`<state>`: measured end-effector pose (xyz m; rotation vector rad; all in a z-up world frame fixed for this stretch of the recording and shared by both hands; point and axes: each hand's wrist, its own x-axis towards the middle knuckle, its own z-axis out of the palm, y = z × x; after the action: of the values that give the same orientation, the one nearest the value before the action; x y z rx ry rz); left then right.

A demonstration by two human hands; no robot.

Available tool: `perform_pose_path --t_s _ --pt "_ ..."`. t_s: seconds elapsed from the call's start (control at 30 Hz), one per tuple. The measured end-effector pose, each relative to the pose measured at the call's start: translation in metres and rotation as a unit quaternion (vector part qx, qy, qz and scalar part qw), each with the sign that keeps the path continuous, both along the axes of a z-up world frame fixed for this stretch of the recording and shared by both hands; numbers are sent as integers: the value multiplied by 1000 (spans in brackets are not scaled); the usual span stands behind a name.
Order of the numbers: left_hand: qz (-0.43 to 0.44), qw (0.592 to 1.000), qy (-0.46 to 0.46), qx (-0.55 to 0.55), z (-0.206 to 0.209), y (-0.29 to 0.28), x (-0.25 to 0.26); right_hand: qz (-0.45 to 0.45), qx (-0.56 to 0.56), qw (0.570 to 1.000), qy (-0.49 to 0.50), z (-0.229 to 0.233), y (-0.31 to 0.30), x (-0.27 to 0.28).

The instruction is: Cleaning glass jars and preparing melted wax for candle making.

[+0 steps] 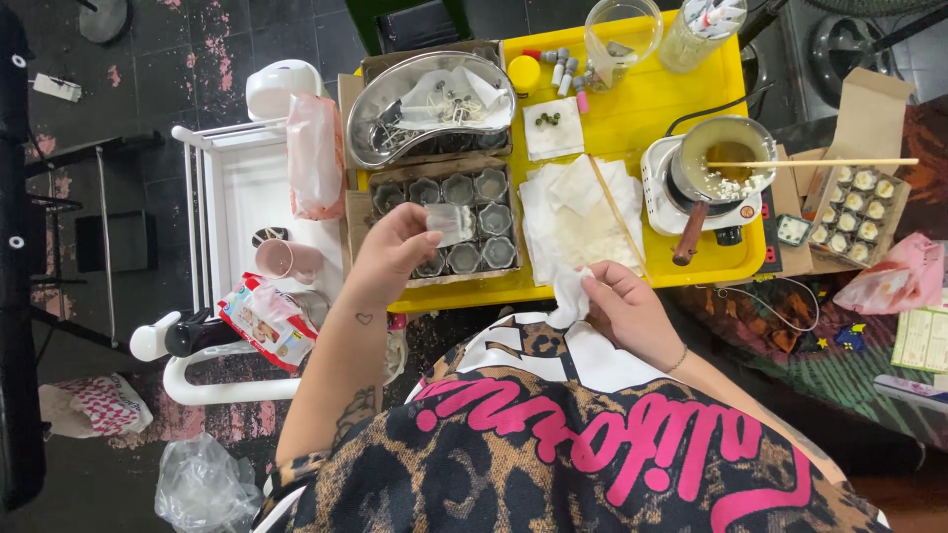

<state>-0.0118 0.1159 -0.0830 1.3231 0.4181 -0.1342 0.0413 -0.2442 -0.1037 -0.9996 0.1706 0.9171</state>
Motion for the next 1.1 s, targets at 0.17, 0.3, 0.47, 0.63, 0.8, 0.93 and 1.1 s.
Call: perform_pose_path --t_s 0.17,0.3,0.47,0.63,0.8,0.93,1.1 --pt "-43 991 -55 -110 2 -40 30 81 -60 986 -136 14 -34 4" --pt "-76 985 -34 -150 15 -74 54 89 -6 983 -158 66 -48 18" --pt "-148 957 -72 -239 67 -130 83 122 -16 971 -203 90 -90 37" --pt "-167 951 -59 -255 46 -177 114 121 -94 950 -271 119 -117 71" --pt "-63 987 26 -145 17 -237 146 184 -228 885 -361 113 -150 96" --pt "-27 998 -19 -54 -12 -275 164 262 -347 810 -394 99 -164 124" --pt "55 995 -48 66 -12 -304 182 291 -390 680 -549 73 -168 147"
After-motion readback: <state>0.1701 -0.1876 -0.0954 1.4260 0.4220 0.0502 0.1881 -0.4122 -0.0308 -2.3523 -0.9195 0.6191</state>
